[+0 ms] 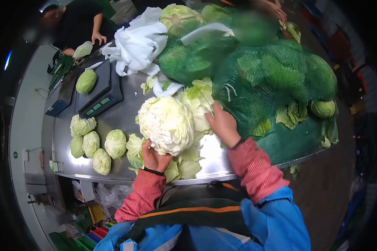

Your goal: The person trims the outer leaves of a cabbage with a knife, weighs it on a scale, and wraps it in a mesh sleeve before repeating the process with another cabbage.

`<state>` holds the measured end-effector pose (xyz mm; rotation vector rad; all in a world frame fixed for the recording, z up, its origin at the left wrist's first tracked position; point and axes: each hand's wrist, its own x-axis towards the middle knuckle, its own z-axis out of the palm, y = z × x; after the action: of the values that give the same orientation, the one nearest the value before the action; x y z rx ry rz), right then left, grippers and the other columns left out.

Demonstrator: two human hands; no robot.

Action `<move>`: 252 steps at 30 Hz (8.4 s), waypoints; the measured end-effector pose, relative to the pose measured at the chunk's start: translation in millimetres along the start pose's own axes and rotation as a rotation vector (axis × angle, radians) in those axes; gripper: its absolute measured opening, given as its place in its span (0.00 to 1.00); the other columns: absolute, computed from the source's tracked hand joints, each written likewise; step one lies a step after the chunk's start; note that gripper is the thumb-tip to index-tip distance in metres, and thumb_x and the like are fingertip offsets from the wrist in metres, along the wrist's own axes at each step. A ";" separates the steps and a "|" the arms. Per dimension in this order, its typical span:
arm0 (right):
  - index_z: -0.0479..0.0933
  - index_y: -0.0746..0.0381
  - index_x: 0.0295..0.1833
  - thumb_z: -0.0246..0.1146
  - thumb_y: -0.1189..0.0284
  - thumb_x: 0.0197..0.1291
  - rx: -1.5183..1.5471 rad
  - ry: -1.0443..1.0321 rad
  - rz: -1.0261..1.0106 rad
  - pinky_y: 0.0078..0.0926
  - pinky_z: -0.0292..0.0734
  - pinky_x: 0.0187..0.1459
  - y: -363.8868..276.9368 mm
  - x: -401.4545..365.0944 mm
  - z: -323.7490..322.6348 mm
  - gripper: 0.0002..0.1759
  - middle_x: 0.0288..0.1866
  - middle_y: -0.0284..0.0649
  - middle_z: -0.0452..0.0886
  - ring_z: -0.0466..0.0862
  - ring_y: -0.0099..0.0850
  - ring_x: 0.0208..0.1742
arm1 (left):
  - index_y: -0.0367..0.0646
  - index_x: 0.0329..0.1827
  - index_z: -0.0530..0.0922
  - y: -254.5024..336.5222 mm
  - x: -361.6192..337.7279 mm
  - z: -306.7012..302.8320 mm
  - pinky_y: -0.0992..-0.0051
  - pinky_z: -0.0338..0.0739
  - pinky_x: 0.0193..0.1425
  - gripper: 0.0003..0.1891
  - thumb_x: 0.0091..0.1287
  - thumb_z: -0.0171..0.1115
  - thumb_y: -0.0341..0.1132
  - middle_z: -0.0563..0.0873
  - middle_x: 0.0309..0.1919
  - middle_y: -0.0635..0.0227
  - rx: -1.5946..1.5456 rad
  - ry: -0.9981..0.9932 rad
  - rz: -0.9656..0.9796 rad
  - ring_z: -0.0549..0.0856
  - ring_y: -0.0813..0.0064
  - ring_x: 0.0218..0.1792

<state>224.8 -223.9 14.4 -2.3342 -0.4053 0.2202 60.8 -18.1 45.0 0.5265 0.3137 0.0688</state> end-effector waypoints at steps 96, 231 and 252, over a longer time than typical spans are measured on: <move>0.75 0.59 0.49 0.54 0.60 0.72 0.136 -0.290 -0.208 0.42 0.79 0.32 -7.8 -59.8 9.3 0.14 0.29 0.47 0.81 0.84 0.44 0.28 | 0.37 0.78 0.48 -10.2 -9.2 -20.0 0.67 0.73 0.66 0.52 0.57 0.76 0.33 0.71 0.66 0.53 0.677 0.485 0.203 0.75 0.64 0.63; 0.76 0.61 0.51 0.52 0.62 0.73 0.088 -0.133 -0.521 0.40 0.76 0.30 -60.0 15.5 13.9 0.15 0.30 0.48 0.81 0.83 0.45 0.28 | 0.39 0.69 0.66 12.0 -16.4 -7.0 0.66 0.78 0.61 0.29 0.69 0.66 0.38 0.79 0.60 0.58 0.357 0.393 0.272 0.81 0.66 0.58; 0.71 0.60 0.36 0.57 0.71 0.63 -0.315 -0.068 -0.520 0.36 0.77 0.18 -41.7 -52.5 18.6 0.05 0.22 0.45 0.78 0.83 0.41 0.19 | 0.38 0.71 0.61 -35.9 18.7 -13.7 0.64 0.83 0.55 0.32 0.69 0.66 0.38 0.78 0.59 0.56 0.393 0.732 0.408 0.83 0.64 0.54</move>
<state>161.2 -202.2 32.6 -2.4281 -1.1265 -0.0204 73.7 -39.8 10.5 0.9439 0.9429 0.6134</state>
